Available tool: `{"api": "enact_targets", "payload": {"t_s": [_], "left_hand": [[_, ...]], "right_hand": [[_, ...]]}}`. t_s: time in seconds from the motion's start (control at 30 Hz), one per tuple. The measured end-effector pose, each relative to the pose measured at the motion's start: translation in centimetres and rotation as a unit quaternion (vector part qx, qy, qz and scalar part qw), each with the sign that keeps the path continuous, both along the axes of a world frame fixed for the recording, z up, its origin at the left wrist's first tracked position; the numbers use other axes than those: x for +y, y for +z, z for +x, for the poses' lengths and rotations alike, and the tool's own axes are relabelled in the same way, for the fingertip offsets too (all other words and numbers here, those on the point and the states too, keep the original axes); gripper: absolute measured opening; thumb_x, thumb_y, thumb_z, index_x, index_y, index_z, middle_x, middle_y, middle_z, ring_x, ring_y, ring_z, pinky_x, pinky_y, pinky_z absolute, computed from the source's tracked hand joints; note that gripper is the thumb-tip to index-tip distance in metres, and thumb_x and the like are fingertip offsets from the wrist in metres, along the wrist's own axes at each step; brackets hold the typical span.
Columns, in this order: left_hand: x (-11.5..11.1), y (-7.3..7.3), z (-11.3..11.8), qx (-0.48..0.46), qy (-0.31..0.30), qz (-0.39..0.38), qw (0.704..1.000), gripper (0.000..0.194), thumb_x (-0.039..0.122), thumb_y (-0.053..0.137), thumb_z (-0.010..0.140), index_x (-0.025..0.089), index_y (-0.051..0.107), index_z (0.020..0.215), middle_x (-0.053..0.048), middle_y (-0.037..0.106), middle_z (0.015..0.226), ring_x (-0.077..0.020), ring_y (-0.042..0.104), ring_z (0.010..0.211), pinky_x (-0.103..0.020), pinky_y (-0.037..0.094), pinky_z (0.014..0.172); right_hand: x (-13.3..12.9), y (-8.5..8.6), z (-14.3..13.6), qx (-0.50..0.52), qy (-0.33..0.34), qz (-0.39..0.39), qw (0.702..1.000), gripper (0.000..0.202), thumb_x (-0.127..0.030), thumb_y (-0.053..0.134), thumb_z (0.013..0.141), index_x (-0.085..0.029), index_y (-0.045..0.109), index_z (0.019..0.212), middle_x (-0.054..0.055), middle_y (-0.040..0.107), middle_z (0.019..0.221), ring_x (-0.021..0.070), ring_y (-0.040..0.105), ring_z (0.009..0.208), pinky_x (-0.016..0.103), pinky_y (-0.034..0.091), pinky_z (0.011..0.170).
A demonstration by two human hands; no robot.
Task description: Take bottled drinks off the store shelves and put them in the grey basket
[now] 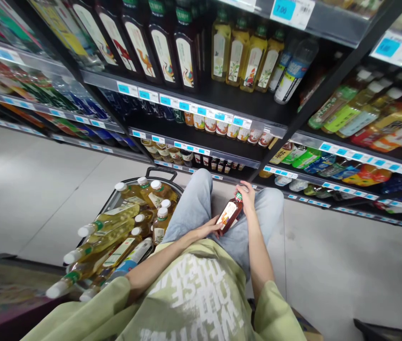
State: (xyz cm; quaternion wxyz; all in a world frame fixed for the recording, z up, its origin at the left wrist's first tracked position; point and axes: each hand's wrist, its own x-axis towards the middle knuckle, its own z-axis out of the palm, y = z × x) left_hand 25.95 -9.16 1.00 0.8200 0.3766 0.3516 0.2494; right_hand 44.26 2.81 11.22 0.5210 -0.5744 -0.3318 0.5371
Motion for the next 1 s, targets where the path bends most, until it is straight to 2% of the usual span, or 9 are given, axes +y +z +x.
{"api": "enact_targets", "payload": {"t_s": [0.17,0.3,0.4,0.5,0.63,0.73,0.8,0.9,1.0], "left_hand": [[-0.2,0.4,0.1,0.011,-0.004,0.011,1.0,0.09,0.056,0.095,0.065,0.018,0.049,0.133,-0.002,0.068,0.095,-0.0181,0.067,0.08,-0.032,0.055,0.071],[-0.5,0.3,0.0,0.005,0.05,0.045,0.998,0.085,0.042,0.103,0.053,0.018,0.053,0.118,-0.006,0.069,0.114,-0.0223,0.067,0.103,-0.038,0.054,0.094],[-0.6,-0.1,0.0,0.01,0.078,0.042,0.996,0.087,0.038,0.104,0.051,0.017,0.055,0.121,-0.009,0.068,0.12,-0.0259,0.065,0.115,-0.043,0.049,0.106],[-0.4,-0.2,-0.1,0.015,0.091,0.022,0.996,0.094,0.033,0.105,0.048,0.016,0.057,0.127,-0.01,0.07,0.122,-0.0266,0.065,0.117,-0.043,0.048,0.109],[-0.1,0.6,-0.4,-0.087,0.077,-0.066,0.991,0.089,0.045,0.097,0.063,0.016,0.058,0.138,-0.012,0.075,0.123,-0.0255,0.071,0.106,-0.039,0.053,0.099],[-0.2,1.7,-0.9,-0.174,0.042,-0.126,0.976,0.081,0.058,0.087,0.073,0.008,0.065,0.132,-0.017,0.078,0.109,-0.0288,0.074,0.097,-0.04,0.057,0.09],[-0.4,2.5,-1.2,-0.211,0.028,-0.132,0.968,0.081,0.056,0.087,0.074,0.008,0.063,0.135,-0.018,0.078,0.107,-0.0296,0.075,0.095,-0.041,0.058,0.087],[-0.6,3.4,-1.3,-0.185,0.021,-0.124,0.975,0.083,0.05,0.09,0.073,0.013,0.058,0.14,-0.015,0.077,0.106,-0.0277,0.076,0.087,-0.034,0.058,0.071],[-0.6,3.6,-1.0,-0.085,0.038,-0.083,0.992,0.09,0.049,0.092,0.074,0.02,0.052,0.148,-0.011,0.076,0.106,-0.0237,0.075,0.081,-0.026,0.054,0.058]], "right_hand": [[-0.1,-0.3,0.1,-0.052,0.03,-0.005,0.998,0.055,-0.053,0.088,0.063,-0.024,0.066,0.104,-0.007,0.065,0.061,0.0164,0.065,0.056,0.028,0.052,0.055],[-0.3,-0.5,0.1,-0.111,0.084,-0.001,0.99,0.046,-0.052,0.087,0.064,-0.024,0.07,0.095,-0.003,0.071,0.066,0.02,0.069,0.067,0.031,0.055,0.066],[-0.4,-0.7,0.1,-0.163,0.102,0.005,0.981,0.037,-0.047,0.092,0.059,-0.026,0.068,0.076,-0.002,0.07,0.066,0.0228,0.068,0.073,0.034,0.055,0.074],[-0.5,-0.8,0.1,-0.181,0.098,0.007,0.979,0.039,-0.043,0.094,0.056,-0.027,0.068,0.081,-0.003,0.07,0.07,0.0232,0.067,0.076,0.035,0.055,0.077],[-0.7,-0.5,0.1,-0.131,0.108,0.002,0.985,0.054,-0.048,0.091,0.062,-0.027,0.066,0.105,-0.003,0.073,0.077,0.021,0.068,0.069,0.034,0.056,0.068],[-0.8,0.1,0.1,-0.077,0.127,0.006,0.989,0.057,-0.051,0.092,0.06,-0.026,0.067,0.105,-0.002,0.074,0.079,0.0205,0.07,0.07,0.034,0.057,0.067],[-1.0,0.5,0.0,-0.047,0.148,0.005,0.988,0.06,-0.052,0.093,0.058,-0.026,0.069,0.105,-0.001,0.074,0.081,0.0219,0.073,0.074,0.035,0.06,0.072],[-1.2,0.6,-0.2,-0.022,0.187,-0.018,0.982,0.061,-0.055,0.093,0.059,-0.024,0.071,0.107,0.001,0.076,0.079,0.0258,0.077,0.078,0.038,0.062,0.075],[-1.2,-0.4,-0.7,-0.032,0.194,-0.047,0.979,0.056,-0.053,0.095,0.058,-0.023,0.069,0.098,0.001,0.075,0.074,0.0247,0.076,0.075,0.035,0.061,0.07]]}}
